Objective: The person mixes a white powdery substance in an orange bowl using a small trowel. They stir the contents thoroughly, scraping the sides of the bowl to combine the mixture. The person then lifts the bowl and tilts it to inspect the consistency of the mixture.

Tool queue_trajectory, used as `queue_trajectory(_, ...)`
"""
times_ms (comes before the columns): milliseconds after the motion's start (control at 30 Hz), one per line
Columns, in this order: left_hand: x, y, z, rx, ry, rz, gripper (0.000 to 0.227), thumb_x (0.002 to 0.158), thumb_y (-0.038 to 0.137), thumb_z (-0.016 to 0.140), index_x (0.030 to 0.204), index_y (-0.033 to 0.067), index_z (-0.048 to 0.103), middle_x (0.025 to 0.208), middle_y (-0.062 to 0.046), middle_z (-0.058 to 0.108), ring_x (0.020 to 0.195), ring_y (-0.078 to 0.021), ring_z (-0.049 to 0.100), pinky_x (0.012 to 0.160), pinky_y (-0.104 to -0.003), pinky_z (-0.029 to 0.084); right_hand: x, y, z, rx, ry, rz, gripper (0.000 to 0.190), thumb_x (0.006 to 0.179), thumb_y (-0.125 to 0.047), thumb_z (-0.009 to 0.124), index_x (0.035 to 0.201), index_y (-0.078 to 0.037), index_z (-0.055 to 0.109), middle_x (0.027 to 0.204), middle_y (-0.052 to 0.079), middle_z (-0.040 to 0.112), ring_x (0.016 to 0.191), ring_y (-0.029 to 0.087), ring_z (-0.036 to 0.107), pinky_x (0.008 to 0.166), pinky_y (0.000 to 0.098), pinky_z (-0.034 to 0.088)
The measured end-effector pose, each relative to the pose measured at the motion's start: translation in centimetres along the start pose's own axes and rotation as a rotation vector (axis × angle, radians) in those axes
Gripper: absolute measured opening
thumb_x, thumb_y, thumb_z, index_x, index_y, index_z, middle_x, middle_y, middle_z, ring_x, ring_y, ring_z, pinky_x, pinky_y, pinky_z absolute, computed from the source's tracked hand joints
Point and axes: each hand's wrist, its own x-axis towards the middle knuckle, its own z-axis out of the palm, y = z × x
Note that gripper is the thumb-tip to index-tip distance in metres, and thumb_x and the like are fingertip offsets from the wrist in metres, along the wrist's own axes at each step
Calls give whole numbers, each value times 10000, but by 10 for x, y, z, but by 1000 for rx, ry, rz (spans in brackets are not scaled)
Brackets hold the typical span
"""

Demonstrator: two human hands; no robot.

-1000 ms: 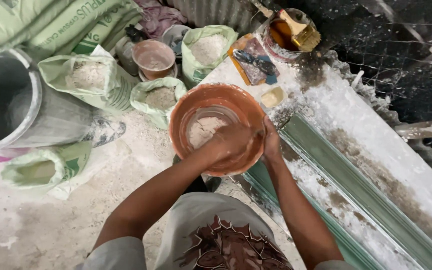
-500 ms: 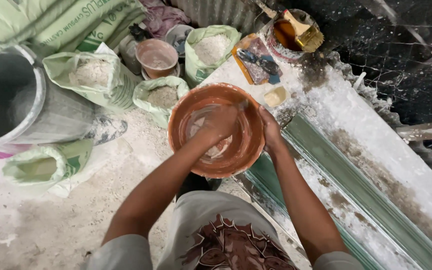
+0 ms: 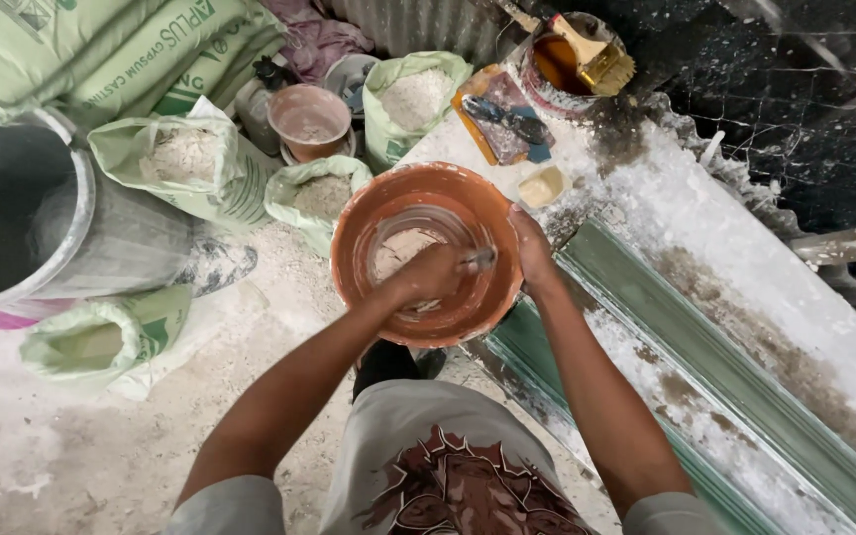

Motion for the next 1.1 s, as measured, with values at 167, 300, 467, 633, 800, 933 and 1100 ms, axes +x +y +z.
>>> queue_trajectory(167, -1, -6, -7, -116, 67, 33, 288, 1048, 235, 503, 1269, 134, 658, 1017, -240, 737, 927, -410, 724, 841, -543, 546, 8, 12, -11, -163, 87, -23, 476, 1071, -351, 494, 1378, 4, 578, 1330, 105, 654, 1200, 197, 626, 1070, 364, 482)
queue_trajectory(300, -6, 8, -10, -207, -11, 103, 333, 1001, 228, 486, 1267, 135, 664, 1037, -231, 730, 930, -408, 705, 843, -519, 534, 1, 0, -2, -244, 135, -8, 496, 1069, -364, 479, 1386, 6, 573, 1368, 104, 639, 1240, 189, 608, 1089, 345, 458)
queue_trajectory(467, 12, -14, -5, -16, 49, -65, 310, 1057, 225, 472, 1286, 98, 637, 997, -248, 736, 909, -411, 732, 839, -514, 570, 3, -1, 1, -244, 116, 16, 531, 1067, -393, 464, 1394, 13, 568, 1349, 122, 640, 1211, 205, 616, 1073, 364, 480)
queue_trajectory(633, 16, -22, -4, -141, 21, 344, 414, 983, 161, 519, 1345, 15, 655, 973, -326, 696, 902, -497, 688, 816, -605, 515, 0, -1, 1, -381, 105, -23, 582, 1085, -422, 435, 1425, 36, 551, 1379, 142, 625, 1243, 221, 590, 1100, 367, 447)
queue_trajectory(800, 16, 1, -15, 97, 141, -111, 266, 1035, 229, 541, 1133, 18, 671, 994, -272, 718, 932, -447, 700, 820, -550, 538, 5, 2, -6, -510, 198, 9, 679, 1051, -506, 419, 1458, 30, 508, 1459, 149, 581, 1334, 234, 541, 1150, 363, 391)
queue_trajectory(933, 8, 17, -28, -96, -18, 164, 303, 982, 134, 504, 1221, 71, 679, 1016, -284, 702, 944, -444, 692, 842, -543, 525, 0, 1, -5, -600, 229, 20, 706, 1047, -532, 426, 1469, 29, 507, 1483, 157, 575, 1358, 239, 532, 1172, 356, 365)
queue_trajectory(1100, 7, 26, -43, -63, 125, -191, 338, 1035, 256, 480, 1302, 108, 625, 1020, -259, 712, 951, -431, 700, 834, -541, 520, -1, 7, -3, -555, 252, 73, 683, 1051, -492, 448, 1518, 6, 437, 1492, 145, 535, 1354, 222, 513, 1153, 352, 380)
